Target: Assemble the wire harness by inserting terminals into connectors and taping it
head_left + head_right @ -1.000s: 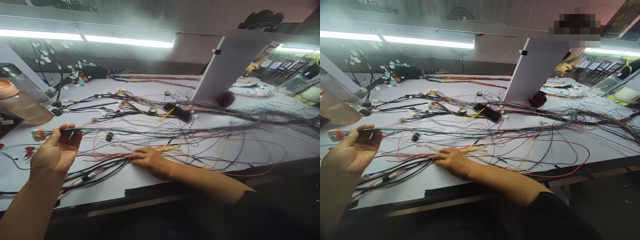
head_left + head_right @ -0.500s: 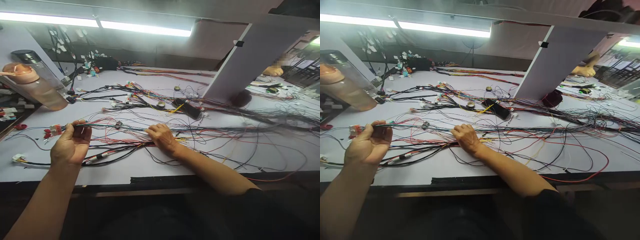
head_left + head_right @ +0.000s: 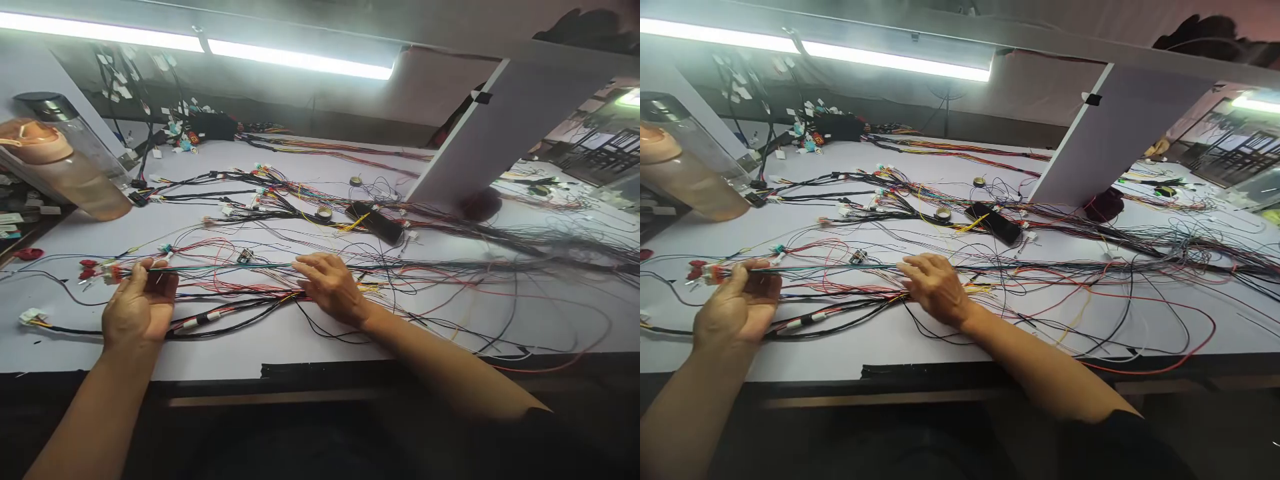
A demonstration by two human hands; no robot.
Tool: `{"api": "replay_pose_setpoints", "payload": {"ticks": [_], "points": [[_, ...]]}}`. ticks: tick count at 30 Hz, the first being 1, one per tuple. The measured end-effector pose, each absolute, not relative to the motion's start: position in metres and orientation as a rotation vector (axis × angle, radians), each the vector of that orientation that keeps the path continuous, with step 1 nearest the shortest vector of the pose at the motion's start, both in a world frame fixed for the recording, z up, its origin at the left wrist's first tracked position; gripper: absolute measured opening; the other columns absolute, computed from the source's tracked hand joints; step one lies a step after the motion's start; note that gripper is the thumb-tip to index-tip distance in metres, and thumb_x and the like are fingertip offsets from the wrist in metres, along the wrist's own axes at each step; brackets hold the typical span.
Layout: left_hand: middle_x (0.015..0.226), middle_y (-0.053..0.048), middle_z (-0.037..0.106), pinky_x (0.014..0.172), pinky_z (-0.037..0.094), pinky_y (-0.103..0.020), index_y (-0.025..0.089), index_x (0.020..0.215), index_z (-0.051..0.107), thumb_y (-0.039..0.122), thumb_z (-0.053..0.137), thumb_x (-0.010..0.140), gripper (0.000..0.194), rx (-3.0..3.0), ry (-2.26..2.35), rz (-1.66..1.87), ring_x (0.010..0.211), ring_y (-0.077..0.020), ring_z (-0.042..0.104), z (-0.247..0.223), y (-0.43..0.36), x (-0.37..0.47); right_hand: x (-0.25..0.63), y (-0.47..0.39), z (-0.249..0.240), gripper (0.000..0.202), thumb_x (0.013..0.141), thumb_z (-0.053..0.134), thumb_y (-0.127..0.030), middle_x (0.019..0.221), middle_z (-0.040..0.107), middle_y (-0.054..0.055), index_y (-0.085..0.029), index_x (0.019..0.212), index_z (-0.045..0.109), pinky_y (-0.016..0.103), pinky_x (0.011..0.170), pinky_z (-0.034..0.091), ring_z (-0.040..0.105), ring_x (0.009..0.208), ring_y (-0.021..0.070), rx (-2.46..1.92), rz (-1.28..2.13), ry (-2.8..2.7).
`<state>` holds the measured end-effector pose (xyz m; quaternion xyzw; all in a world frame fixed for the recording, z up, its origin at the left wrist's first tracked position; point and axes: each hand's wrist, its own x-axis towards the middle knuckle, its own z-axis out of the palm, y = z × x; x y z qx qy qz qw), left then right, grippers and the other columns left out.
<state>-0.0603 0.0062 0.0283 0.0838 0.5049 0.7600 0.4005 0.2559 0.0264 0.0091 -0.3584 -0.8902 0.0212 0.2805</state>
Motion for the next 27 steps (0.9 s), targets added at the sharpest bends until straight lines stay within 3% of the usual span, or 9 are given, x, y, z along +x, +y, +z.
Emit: {"api": "replay_pose_setpoints", "payload": {"ticks": [3, 7, 10, 13, 22, 27], "points": [[0.074, 0.0, 0.063, 0.062, 0.055, -0.018, 0.014, 0.076, 0.065, 0.01, 0.057, 0.085, 0.013, 0.197, 1.289, 1.95, 0.067, -0.0082, 0.06, 0.026, -0.001, -0.062, 0.225, 0.023, 0.012, 0.039, 0.097, 0.048, -0.03, 0.137, 0.054, 0.011, -0.015, 0.132, 0.052, 0.036, 0.101, 0.034, 0.045, 0.123, 0.0208, -0.877, 0.078, -2.414], [0.075, -0.002, 0.063, 0.062, 0.055, -0.021, 0.013, 0.082, 0.066, 0.011, 0.063, 0.08, 0.004, 0.303, 1.334, 1.978, 0.069, -0.0106, 0.061, 0.017, -0.01, -0.066, 0.214, 0.021, 0.0, 0.028, 0.097, 0.047, -0.034, 0.106, 0.07, 0.007, -0.018, 0.112, 0.065, 0.036, 0.088, 0.036, 0.057, 0.095, 0.0194, -0.864, 0.108, -2.5], [0.072, -0.002, 0.062, 0.059, 0.054, -0.021, 0.011, 0.082, 0.066, 0.01, 0.063, 0.08, 0.004, 0.295, 1.377, 1.97, 0.068, -0.0114, 0.061, 0.007, -0.015, -0.067, 0.224, 0.026, -0.005, 0.026, 0.097, 0.048, -0.033, 0.09, 0.071, 0.003, -0.02, 0.093, 0.07, 0.034, 0.084, 0.033, 0.056, 0.083, 0.0163, -0.887, 0.174, -2.503], [0.066, -0.001, 0.059, 0.061, 0.053, -0.019, 0.01, 0.082, 0.066, 0.012, 0.065, 0.079, 0.004, 0.314, 1.344, 1.955, 0.063, -0.0097, 0.058, 0.003, -0.02, -0.066, 0.227, 0.038, 0.002, 0.026, 0.096, 0.05, -0.031, 0.089, 0.07, 0.003, -0.019, 0.086, 0.07, 0.031, 0.079, 0.033, 0.055, 0.082, 0.015, -0.951, 0.241, -2.455], [0.064, -0.001, 0.06, 0.065, 0.052, -0.02, 0.011, 0.084, 0.065, 0.022, 0.071, 0.076, 0.015, 0.402, 1.315, 1.933, 0.063, -0.0108, 0.059, -0.001, -0.028, -0.066, 0.164, 0.085, 0.034, 0.022, 0.09, 0.052, -0.029, 0.104, 0.071, 0.003, -0.025, 0.1, 0.071, 0.03, 0.078, 0.039, 0.062, 0.094, 0.0194, -1.471, 0.599, -2.476], [0.069, 0.0, 0.065, 0.068, 0.053, -0.022, 0.014, 0.084, 0.065, 0.026, 0.073, 0.075, 0.017, 0.365, 1.313, 1.861, 0.067, -0.0117, 0.062, 0.008, -0.029, -0.064, 0.14, 0.103, 0.029, 0.015, 0.079, 0.062, -0.025, 0.089, 0.073, 0.005, -0.023, 0.088, 0.074, 0.031, 0.074, 0.041, 0.064, 0.088, 0.023, -1.538, 0.789, -2.465]]}}
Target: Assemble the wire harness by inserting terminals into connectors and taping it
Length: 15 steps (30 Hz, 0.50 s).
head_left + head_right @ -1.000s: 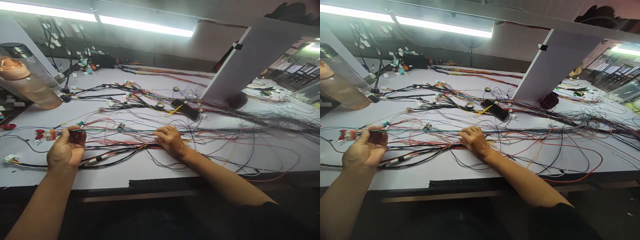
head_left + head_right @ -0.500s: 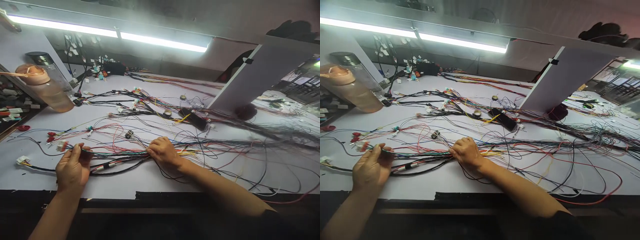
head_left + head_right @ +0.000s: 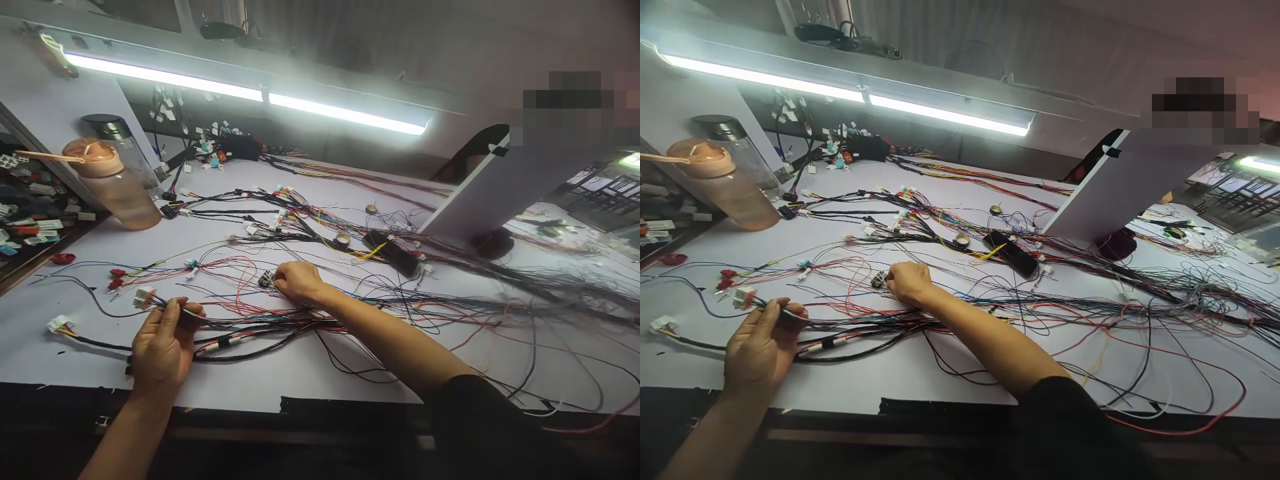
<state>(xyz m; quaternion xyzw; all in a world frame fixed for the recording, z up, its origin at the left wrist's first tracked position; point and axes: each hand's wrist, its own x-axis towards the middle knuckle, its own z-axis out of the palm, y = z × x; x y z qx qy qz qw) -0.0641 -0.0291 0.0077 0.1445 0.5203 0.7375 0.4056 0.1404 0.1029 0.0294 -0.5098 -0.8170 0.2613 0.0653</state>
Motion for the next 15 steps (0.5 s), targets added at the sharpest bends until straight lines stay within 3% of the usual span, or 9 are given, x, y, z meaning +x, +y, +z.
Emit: {"api": "replay_pose_setpoints", "payload": {"ticks": [4, 8, 12, 15], "points": [[0.092, -0.009, 0.072, 0.087, 0.054, -0.035, 0.014, 0.082, 0.067, 0.036, 0.074, 0.072, 0.025, 0.499, 1.242, 1.655, 0.091, -0.0213, 0.067, 0.024, -0.018, -0.055, 0.144, 0.111, 0.027, 0.017, 0.083, 0.059, -0.025, 0.081, 0.071, 0.003, -0.02, 0.09, 0.074, 0.026, 0.068, 0.039, 0.061, 0.077, 0.0174, -1.417, 1.019, -2.372], [0.107, -0.015, 0.07, 0.101, 0.046, -0.046, 0.013, 0.076, 0.07, 0.041, 0.076, 0.067, 0.03, 0.63, 1.252, 1.359, 0.111, -0.03, 0.06, 0.031, 0.005, -0.039, 0.149, 0.112, 0.019, 0.02, 0.085, 0.057, -0.027, 0.07, 0.065, -0.001, -0.015, 0.092, 0.072, 0.021, 0.06, 0.038, 0.055, 0.063, 0.0102, -1.258, 1.315, -2.197], [0.123, -0.012, 0.063, 0.107, 0.041, -0.044, 0.016, 0.072, 0.072, 0.042, 0.076, 0.063, 0.029, 0.7, 1.312, 1.241, 0.12, -0.0308, 0.054, 0.026, 0.022, -0.026, 0.147, 0.111, 0.008, 0.023, 0.086, 0.055, -0.03, 0.068, 0.064, 0.0, -0.011, 0.091, 0.068, 0.02, 0.057, 0.04, 0.053, 0.057, 0.0082, -1.151, 1.541, -1.977], [0.117, -0.011, 0.065, 0.107, 0.041, -0.041, 0.016, 0.07, 0.071, 0.042, 0.076, 0.063, 0.027, 0.713, 1.313, 1.253, 0.115, -0.0289, 0.056, 0.025, 0.026, -0.023, 0.147, 0.11, 0.004, 0.025, 0.086, 0.056, -0.034, 0.066, 0.063, 0.0, -0.012, 0.089, 0.067, 0.02, 0.055, 0.039, 0.051, 0.053, 0.0073, -1.093, 1.64, -1.857]]}}
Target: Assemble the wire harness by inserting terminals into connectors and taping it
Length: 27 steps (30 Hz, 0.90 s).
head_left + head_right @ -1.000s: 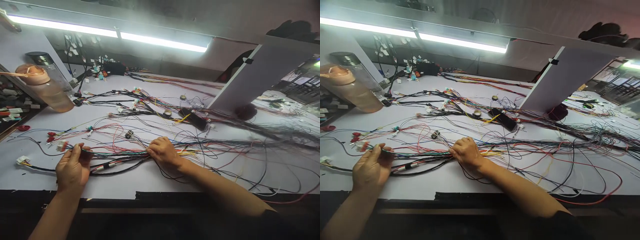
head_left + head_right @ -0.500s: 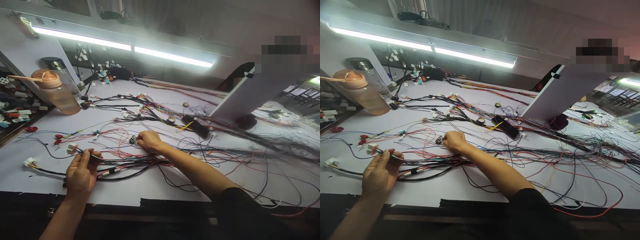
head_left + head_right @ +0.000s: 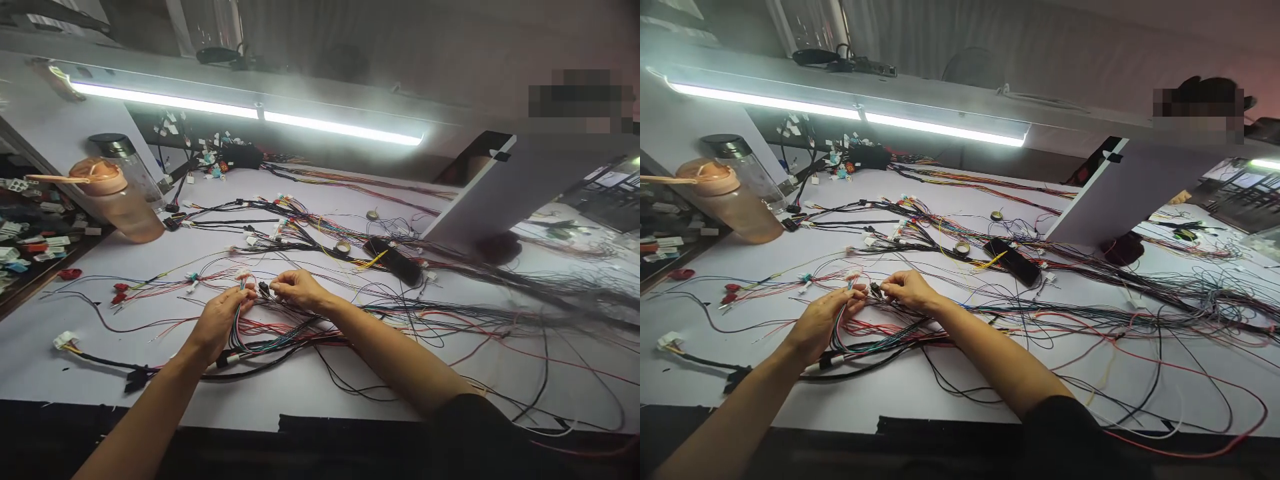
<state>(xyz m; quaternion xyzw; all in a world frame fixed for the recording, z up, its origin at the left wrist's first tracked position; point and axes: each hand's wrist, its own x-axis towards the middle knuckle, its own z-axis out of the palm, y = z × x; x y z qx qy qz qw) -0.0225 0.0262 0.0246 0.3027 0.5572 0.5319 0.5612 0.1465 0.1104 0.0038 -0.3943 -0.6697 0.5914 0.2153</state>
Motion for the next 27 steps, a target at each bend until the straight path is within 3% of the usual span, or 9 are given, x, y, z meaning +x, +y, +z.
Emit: {"api": "replay_pose_setpoints", "payload": {"ticks": [7, 11, 15, 18, 22, 25, 27], "points": [[0.096, -0.006, 0.067, 0.1, 0.046, -0.035, 0.017, 0.075, 0.071, 0.038, 0.07, 0.074, 0.021, 0.833, 1.235, 1.367, 0.105, -0.0233, 0.058, 0.016, 0.027, -0.025, 0.145, 0.11, 0.004, 0.018, 0.086, 0.058, -0.027, 0.066, 0.062, 0.0, -0.012, 0.088, 0.069, 0.021, 0.06, 0.041, 0.054, 0.059, 0.0093, -1.09, 1.617, -1.784], [0.107, -0.008, 0.066, 0.092, 0.05, -0.032, 0.019, 0.081, 0.072, 0.042, 0.067, 0.076, 0.023, 0.868, 1.285, 1.348, 0.109, -0.0253, 0.057, 0.013, 0.027, -0.026, 0.144, 0.101, 0.007, 0.015, 0.088, 0.057, -0.021, 0.081, 0.069, 0.002, -0.018, 0.087, 0.072, 0.022, 0.071, 0.041, 0.059, 0.075, 0.0122, -1.088, 1.152, -2.075], [0.114, -0.011, 0.066, 0.089, 0.052, -0.035, 0.018, 0.082, 0.073, 0.045, 0.07, 0.073, 0.029, 0.829, 1.328, 1.317, 0.106, -0.0283, 0.06, 0.022, 0.027, -0.025, 0.144, 0.092, 0.009, 0.022, 0.09, 0.059, -0.036, 0.098, 0.071, 0.004, -0.022, 0.101, 0.071, 0.023, 0.074, 0.042, 0.063, 0.083, 0.0144, -1.012, 0.773, -2.342], [0.123, -0.013, 0.062, 0.088, 0.053, -0.037, 0.016, 0.084, 0.074, 0.044, 0.072, 0.073, 0.031, 0.792, 1.274, 1.311, 0.105, -0.029, 0.061, 0.03, 0.025, -0.024, 0.142, 0.093, 0.01, 0.019, 0.088, 0.062, -0.033, 0.098, 0.073, 0.002, -0.024, 0.101, 0.072, 0.021, 0.074, 0.043, 0.065, 0.085, 0.0134, -1.072, 0.811, -2.34], [0.131, -0.013, 0.057, 0.09, 0.054, -0.04, 0.014, 0.083, 0.074, 0.041, 0.074, 0.071, 0.029, 0.77, 1.226, 1.371, 0.109, -0.0297, 0.06, 0.032, 0.019, -0.024, 0.14, 0.097, 0.009, 0.018, 0.092, 0.057, -0.028, 0.083, 0.073, -0.001, -0.022, 0.096, 0.073, 0.019, 0.068, 0.042, 0.064, 0.076, 0.0108, -1.146, 1.009, -2.224], [0.122, -0.01, 0.062, 0.095, 0.052, -0.04, 0.014, 0.081, 0.074, 0.04, 0.076, 0.069, 0.028, 0.707, 1.274, 1.44, 0.106, -0.0271, 0.061, 0.029, 0.013, -0.024, 0.14, 0.096, 0.009, 0.02, 0.093, 0.054, -0.03, 0.072, 0.071, -0.002, -0.021, 0.097, 0.071, 0.019, 0.062, 0.04, 0.063, 0.066, 0.0101, -1.226, 1.094, -2.145], [0.111, -0.01, 0.066, 0.097, 0.051, -0.04, 0.014, 0.083, 0.074, 0.04, 0.077, 0.068, 0.031, 0.658, 1.293, 1.413, 0.101, -0.0263, 0.064, 0.027, 0.011, -0.022, 0.139, 0.093, 0.011, 0.019, 0.093, 0.053, -0.03, 0.076, 0.072, -0.002, -0.021, 0.096, 0.07, 0.019, 0.063, 0.04, 0.064, 0.068, 0.0104, -1.233, 1.067, -2.146]]}}
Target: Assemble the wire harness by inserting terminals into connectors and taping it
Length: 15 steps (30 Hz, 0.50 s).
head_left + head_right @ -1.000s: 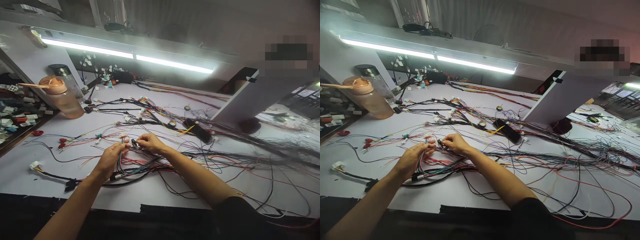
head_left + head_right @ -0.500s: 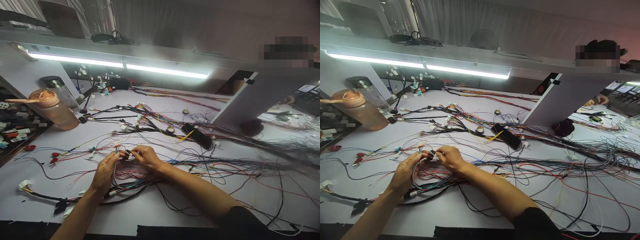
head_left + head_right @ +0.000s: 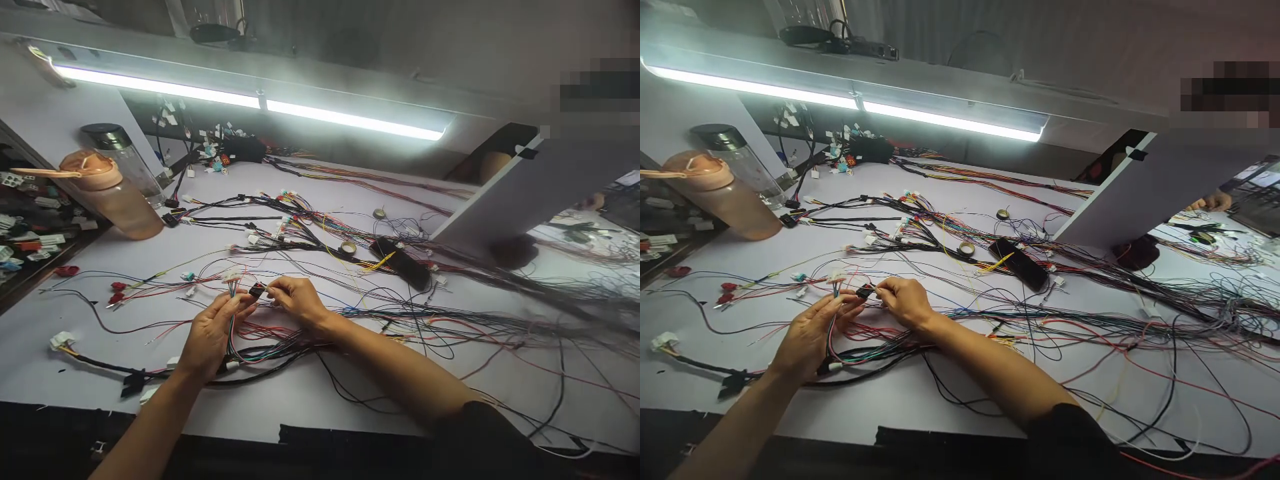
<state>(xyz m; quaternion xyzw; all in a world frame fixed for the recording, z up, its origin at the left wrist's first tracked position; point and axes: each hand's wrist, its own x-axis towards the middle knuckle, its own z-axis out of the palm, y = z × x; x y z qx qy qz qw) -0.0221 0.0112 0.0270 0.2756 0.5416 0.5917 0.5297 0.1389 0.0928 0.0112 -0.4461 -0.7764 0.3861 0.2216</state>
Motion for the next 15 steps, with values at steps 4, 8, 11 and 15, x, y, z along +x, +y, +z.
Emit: {"api": "replay_pose_setpoints", "payload": {"ticks": [4, 8, 11, 15], "points": [[0.099, -0.011, 0.071, 0.101, 0.048, -0.04, 0.013, 0.089, 0.075, 0.042, 0.078, 0.066, 0.037, 0.622, 1.26, 1.296, 0.099, -0.0264, 0.066, 0.026, 0.013, -0.015, 0.137, 0.084, 0.018, 0.019, 0.094, 0.052, -0.031, 0.091, 0.073, -0.001, -0.024, 0.098, 0.069, 0.021, 0.068, 0.04, 0.065, 0.08, 0.013, -1.231, 0.869, -2.271], [0.094, -0.01, 0.073, 0.104, 0.045, -0.04, 0.013, 0.084, 0.075, 0.038, 0.078, 0.067, 0.03, 0.625, 1.289, 1.294, 0.093, -0.0242, 0.067, 0.024, 0.018, -0.014, 0.138, 0.083, 0.021, 0.019, 0.096, 0.048, -0.034, 0.086, 0.074, -0.001, -0.026, 0.101, 0.064, 0.023, 0.065, 0.038, 0.066, 0.078, 0.015, -1.42, 0.772, -2.31], [0.093, -0.009, 0.072, 0.105, 0.044, -0.039, 0.013, 0.08, 0.075, 0.035, 0.078, 0.066, 0.027, 0.603, 1.332, 1.369, 0.093, -0.023, 0.067, 0.023, 0.018, -0.026, 0.143, 0.09, 0.02, 0.019, 0.097, 0.043, -0.031, 0.085, 0.074, -0.003, -0.025, 0.099, 0.061, 0.022, 0.064, 0.038, 0.066, 0.072, 0.0127, -1.496, 0.811, -2.216], [0.09, -0.007, 0.07, 0.101, 0.048, -0.04, 0.013, 0.072, 0.071, 0.03, 0.078, 0.063, 0.021, 0.548, 1.364, 1.599, 0.096, -0.0228, 0.066, 0.025, 0.018, -0.052, 0.15, 0.094, 0.017, 0.019, 0.098, 0.042, -0.03, 0.085, 0.073, -0.005, -0.024, 0.099, 0.06, 0.021, 0.067, 0.04, 0.066, 0.071, 0.0107, -1.44, 0.9, -2.18]]}}
